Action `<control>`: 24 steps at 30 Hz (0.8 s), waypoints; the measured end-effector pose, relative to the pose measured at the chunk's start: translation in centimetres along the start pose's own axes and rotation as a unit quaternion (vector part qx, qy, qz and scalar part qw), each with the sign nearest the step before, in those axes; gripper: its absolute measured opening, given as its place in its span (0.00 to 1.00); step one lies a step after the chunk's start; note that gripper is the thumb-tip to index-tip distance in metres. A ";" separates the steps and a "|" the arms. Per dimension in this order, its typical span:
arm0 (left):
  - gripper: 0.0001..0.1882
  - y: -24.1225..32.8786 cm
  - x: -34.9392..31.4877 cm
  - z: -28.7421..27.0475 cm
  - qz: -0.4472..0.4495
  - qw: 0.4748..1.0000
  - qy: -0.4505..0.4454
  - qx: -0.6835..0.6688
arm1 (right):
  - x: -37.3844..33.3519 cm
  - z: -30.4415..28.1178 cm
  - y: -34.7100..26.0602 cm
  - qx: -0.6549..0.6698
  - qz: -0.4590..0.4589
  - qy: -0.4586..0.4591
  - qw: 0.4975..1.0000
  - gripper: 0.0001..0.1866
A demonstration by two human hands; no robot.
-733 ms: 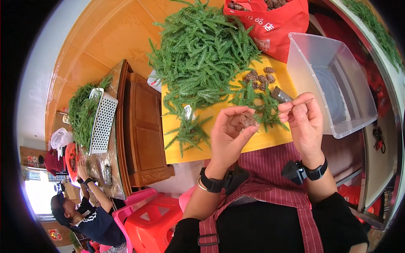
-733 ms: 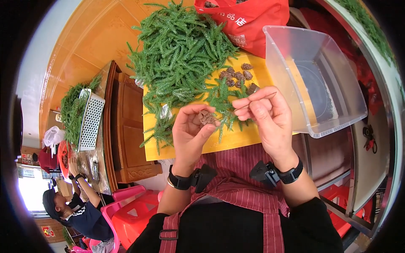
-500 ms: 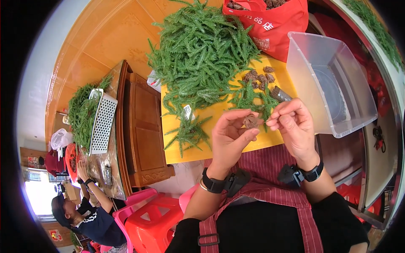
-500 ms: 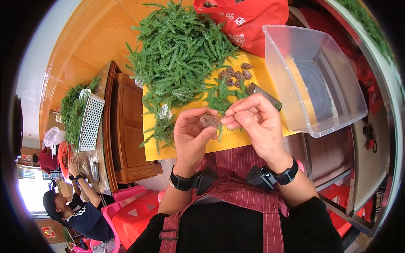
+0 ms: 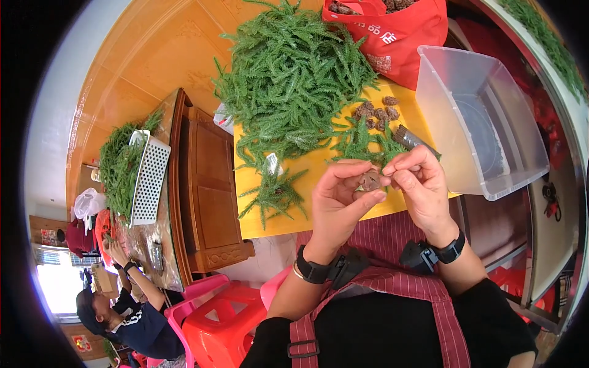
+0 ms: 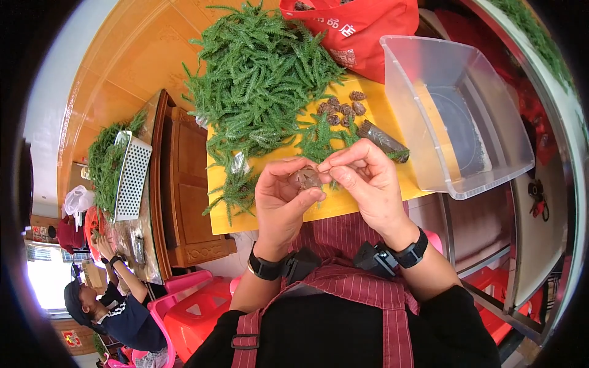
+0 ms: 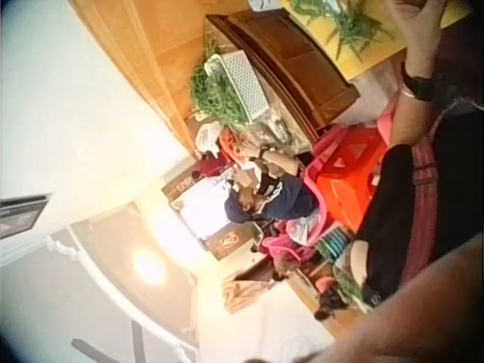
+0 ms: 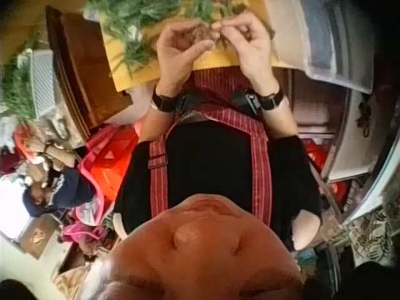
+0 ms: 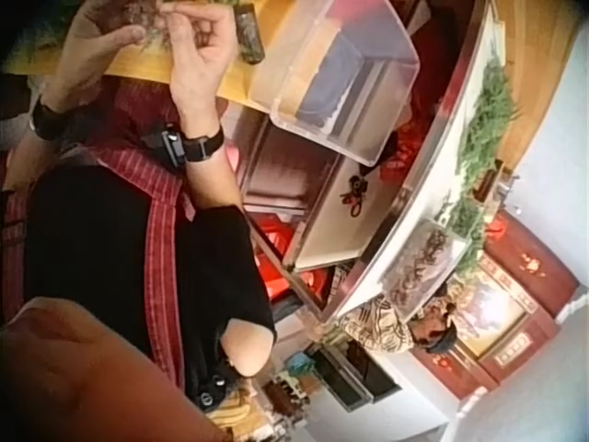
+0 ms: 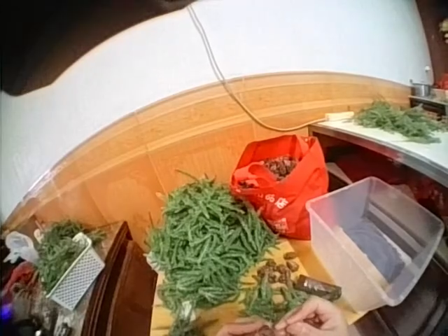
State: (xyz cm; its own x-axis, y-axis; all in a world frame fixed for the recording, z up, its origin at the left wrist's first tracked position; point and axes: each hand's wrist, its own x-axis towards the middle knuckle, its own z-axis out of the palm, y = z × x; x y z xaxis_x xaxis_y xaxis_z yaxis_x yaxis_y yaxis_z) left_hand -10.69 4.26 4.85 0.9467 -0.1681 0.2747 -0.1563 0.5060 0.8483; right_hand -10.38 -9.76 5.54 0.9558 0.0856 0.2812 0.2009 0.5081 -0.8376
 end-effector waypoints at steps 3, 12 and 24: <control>0.21 -0.4 0.0 -0.6 0.012 0.998 -0.050 -0.022 | 0.0 0.1 0.0 0.028 0.030 0.015 0.999 0.07; 0.20 0.0 0.0 -0.7 -0.028 0.998 -0.044 -0.040 | -0.2 -0.5 0.6 0.022 0.039 0.023 0.999 0.07; 0.19 -0.2 0.3 -1.1 0.003 0.996 -0.056 -0.063 | 0.5 -0.2 -0.2 0.024 0.094 -0.010 0.995 0.03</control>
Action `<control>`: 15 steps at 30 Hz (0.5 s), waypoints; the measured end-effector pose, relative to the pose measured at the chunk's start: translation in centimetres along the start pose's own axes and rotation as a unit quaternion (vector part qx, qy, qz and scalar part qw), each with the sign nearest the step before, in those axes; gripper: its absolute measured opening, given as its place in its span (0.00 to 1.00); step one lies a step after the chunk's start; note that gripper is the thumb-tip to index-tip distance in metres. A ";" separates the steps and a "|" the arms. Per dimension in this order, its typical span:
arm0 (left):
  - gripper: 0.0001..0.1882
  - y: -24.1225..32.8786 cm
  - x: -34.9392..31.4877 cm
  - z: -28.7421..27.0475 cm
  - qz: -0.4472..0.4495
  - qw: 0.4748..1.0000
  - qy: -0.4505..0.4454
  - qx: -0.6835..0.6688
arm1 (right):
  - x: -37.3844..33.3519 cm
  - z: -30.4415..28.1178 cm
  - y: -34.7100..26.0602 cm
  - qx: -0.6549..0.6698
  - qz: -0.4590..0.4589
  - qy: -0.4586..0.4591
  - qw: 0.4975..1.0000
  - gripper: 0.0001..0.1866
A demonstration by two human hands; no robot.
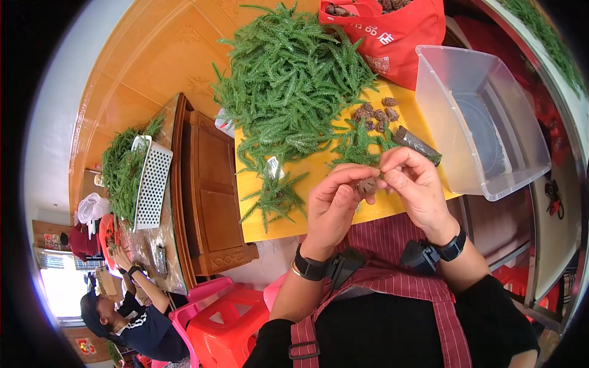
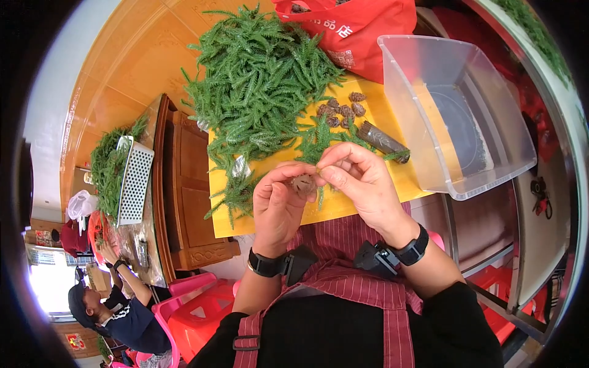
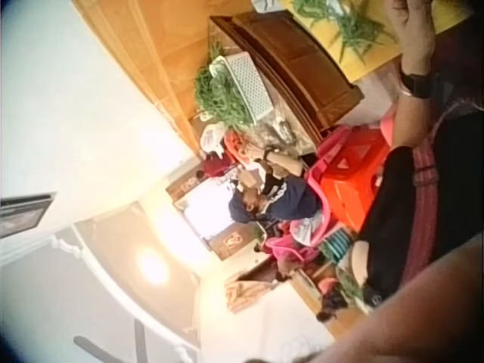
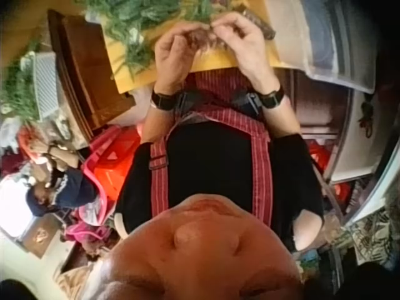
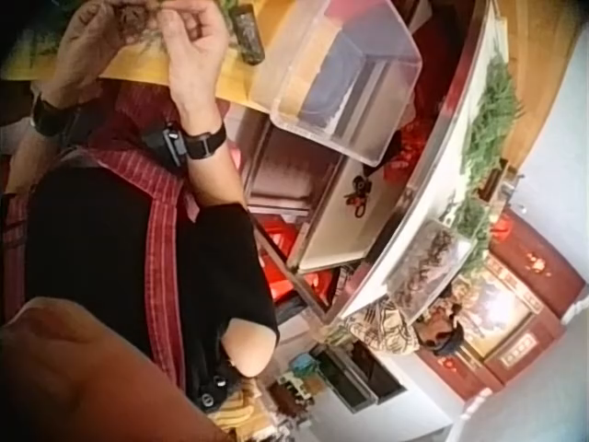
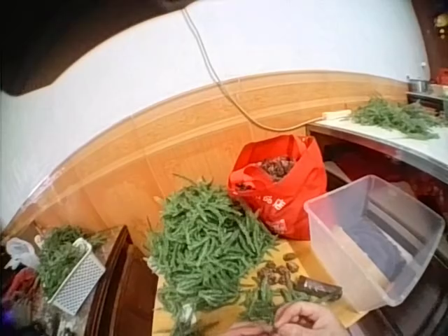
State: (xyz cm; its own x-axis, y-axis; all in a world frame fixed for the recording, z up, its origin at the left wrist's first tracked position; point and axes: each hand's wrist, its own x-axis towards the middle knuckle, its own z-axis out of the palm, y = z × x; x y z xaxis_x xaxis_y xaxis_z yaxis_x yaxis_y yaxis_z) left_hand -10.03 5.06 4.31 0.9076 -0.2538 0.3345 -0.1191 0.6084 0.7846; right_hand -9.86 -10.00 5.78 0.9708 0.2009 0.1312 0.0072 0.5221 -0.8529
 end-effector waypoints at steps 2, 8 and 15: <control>0.20 0.1 0.1 0.0 -0.001 1.000 -0.005 0.006 | 0.1 -0.1 -0.2 -0.005 -0.002 -0.005 1.000 0.03; 0.17 -0.1 0.0 -0.8 0.023 0.999 -0.036 0.017 | 0.3 0.4 -0.3 -0.021 -0.036 -0.018 0.999 0.03; 0.17 -0.1 -0.1 -0.7 0.046 0.997 -0.020 0.066 | 0.4 0.5 -0.4 -0.021 -0.055 -0.033 0.998 0.02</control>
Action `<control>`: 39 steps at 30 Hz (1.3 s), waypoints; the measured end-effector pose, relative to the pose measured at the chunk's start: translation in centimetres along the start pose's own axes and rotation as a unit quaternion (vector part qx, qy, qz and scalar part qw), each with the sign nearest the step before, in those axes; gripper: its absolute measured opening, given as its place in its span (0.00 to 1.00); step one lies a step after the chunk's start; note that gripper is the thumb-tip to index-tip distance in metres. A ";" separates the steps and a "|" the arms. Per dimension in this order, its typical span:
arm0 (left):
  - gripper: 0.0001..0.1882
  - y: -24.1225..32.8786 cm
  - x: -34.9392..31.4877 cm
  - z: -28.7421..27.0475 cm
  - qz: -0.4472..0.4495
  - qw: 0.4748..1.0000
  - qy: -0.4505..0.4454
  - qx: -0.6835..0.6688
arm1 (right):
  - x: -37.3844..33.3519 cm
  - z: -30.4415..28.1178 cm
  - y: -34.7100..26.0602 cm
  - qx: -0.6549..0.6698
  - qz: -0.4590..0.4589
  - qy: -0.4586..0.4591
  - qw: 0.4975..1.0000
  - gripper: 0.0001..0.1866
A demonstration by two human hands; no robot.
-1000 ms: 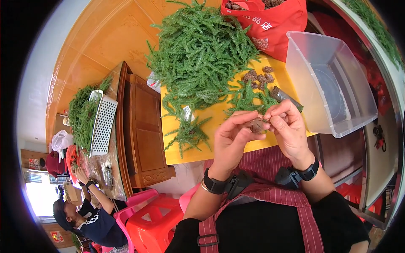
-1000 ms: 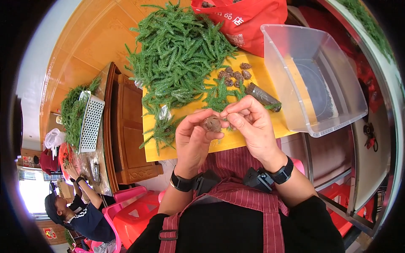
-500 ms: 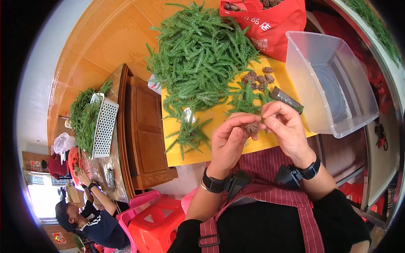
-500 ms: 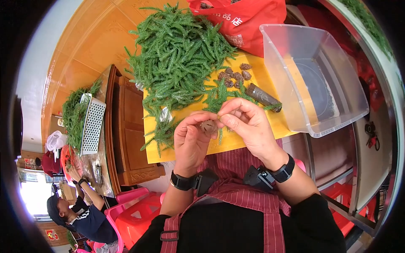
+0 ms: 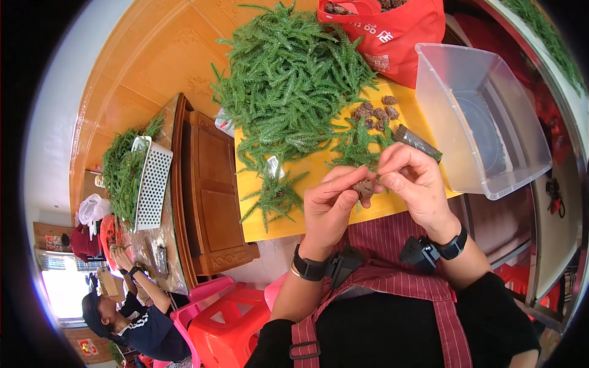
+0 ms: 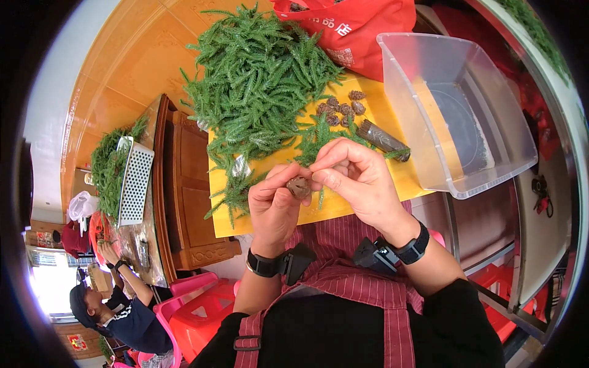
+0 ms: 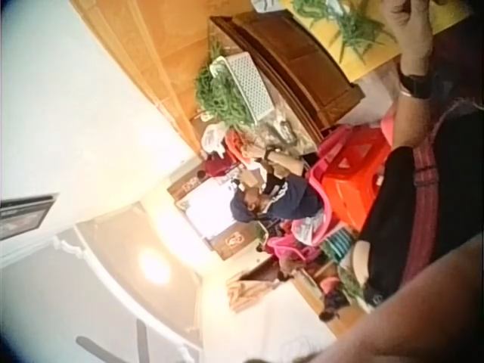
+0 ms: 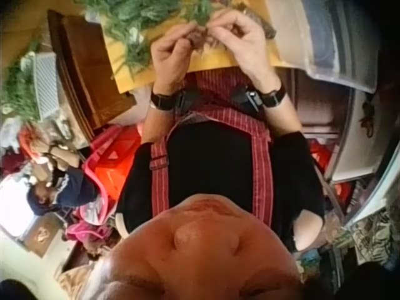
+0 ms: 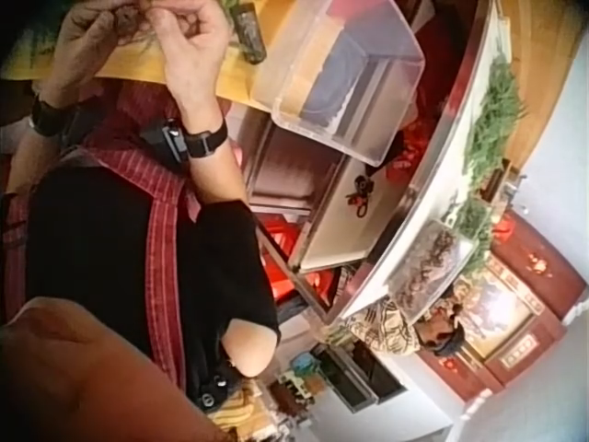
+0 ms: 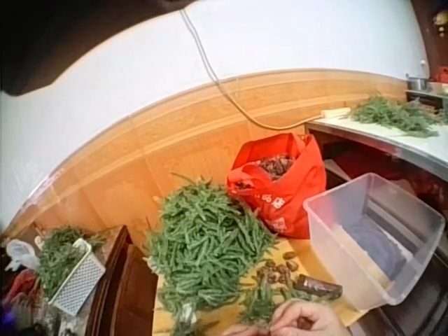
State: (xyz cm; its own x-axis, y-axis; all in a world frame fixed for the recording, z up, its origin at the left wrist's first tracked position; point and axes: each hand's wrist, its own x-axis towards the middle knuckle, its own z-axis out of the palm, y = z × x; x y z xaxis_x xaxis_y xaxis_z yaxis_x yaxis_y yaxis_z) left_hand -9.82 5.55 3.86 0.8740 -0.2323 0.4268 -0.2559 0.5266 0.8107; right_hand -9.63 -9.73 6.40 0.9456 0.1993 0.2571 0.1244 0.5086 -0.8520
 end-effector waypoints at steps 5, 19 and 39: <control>0.16 0.1 -0.2 -0.3 -0.010 1.000 -0.004 -0.016 | 0.0 0.0 0.1 0.002 0.000 -0.012 1.000 0.03; 0.08 0.3 -0.4 -0.2 -0.048 0.990 0.030 -0.126 | -0.1 0.0 0.0 -0.036 -0.002 -0.003 0.999 0.03; 0.09 1.4 -0.1 -0.4 -0.109 0.993 0.008 -0.047 | 0.1 -0.5 -1.8 -0.136 0.023 -0.046 0.989 0.03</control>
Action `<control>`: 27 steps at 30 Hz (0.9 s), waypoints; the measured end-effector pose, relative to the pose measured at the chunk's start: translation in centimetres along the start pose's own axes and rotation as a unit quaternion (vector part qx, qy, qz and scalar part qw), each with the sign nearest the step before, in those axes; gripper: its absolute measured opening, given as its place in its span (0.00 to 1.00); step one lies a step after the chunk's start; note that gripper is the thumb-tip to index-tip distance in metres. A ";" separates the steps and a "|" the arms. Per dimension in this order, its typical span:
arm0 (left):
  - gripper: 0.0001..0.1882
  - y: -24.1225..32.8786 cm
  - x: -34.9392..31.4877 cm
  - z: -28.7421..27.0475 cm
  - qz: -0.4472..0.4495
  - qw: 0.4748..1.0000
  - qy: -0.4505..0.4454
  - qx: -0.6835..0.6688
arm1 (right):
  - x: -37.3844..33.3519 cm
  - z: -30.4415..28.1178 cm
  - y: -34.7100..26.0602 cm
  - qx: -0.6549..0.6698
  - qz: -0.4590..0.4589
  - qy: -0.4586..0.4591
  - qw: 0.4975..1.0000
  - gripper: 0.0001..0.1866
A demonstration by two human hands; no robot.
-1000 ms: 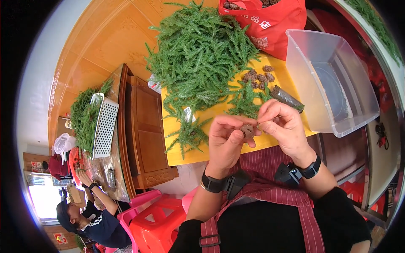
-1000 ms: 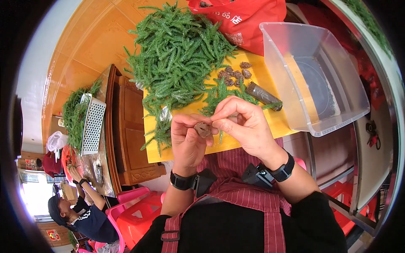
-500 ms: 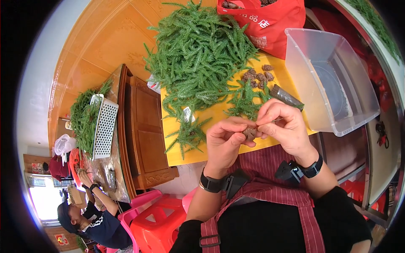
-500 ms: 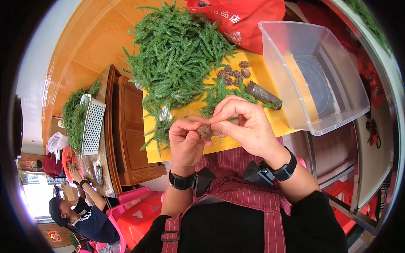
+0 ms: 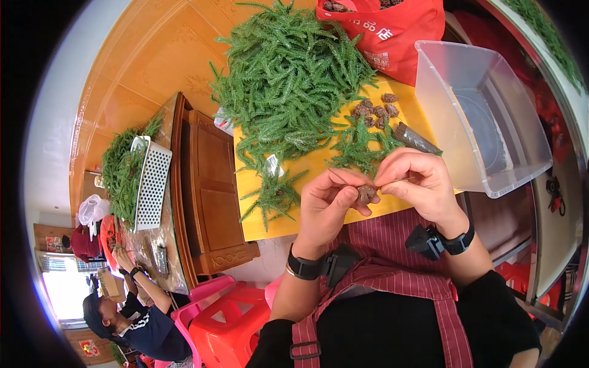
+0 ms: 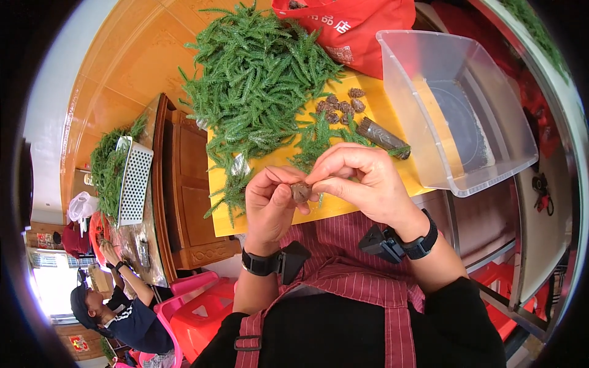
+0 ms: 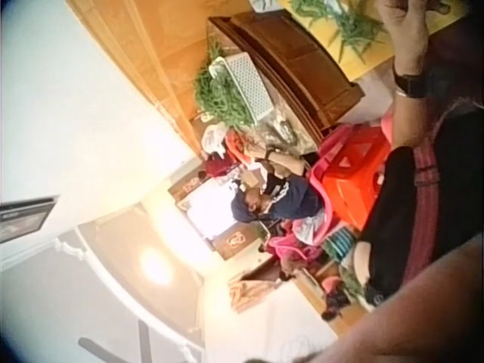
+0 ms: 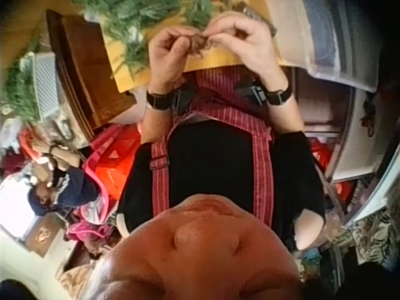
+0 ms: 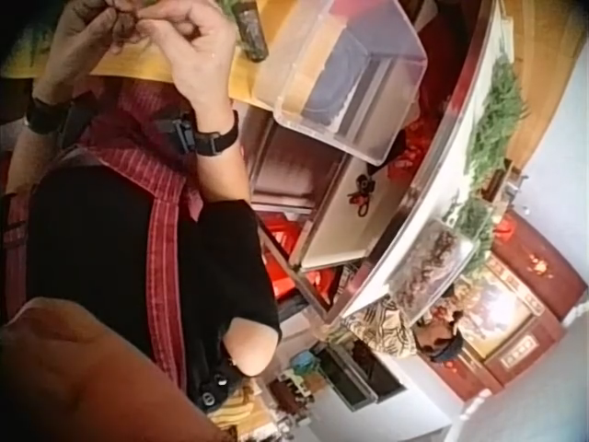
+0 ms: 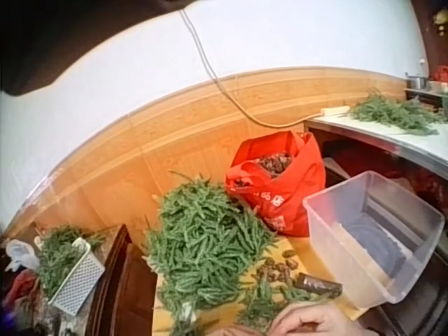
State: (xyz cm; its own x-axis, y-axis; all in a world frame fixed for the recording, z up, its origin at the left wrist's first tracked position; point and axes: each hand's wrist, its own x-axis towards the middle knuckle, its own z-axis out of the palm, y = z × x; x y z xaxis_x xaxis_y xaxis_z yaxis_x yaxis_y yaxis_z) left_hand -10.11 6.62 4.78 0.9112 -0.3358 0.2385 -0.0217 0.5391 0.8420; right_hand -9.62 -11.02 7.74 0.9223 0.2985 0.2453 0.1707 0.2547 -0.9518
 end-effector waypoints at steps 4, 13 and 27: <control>0.09 0.1 0.1 0.3 -0.010 1.000 -0.005 0.001 | -0.2 0.2 0.2 0.095 0.029 0.031 0.995 0.03; 0.13 1.0 -0.1 0.4 -0.085 0.994 -0.025 0.061 | 0.5 -0.4 -0.2 -0.155 -0.054 -0.035 0.986 0.04; 0.15 1.5 -0.7 1.1 -0.197 0.975 -0.099 0.023 | 1.3 -0.9 0.3 0.039 0.121 -0.133 0.983 0.09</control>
State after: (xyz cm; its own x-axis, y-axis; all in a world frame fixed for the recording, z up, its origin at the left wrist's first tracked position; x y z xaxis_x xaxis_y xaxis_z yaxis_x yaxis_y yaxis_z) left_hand -11.25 6.85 6.38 0.7559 -0.6543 -0.0231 0.2915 0.3047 0.9067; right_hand -8.07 -11.41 7.61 0.8078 0.5862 0.0620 -0.0799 0.2131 -0.9738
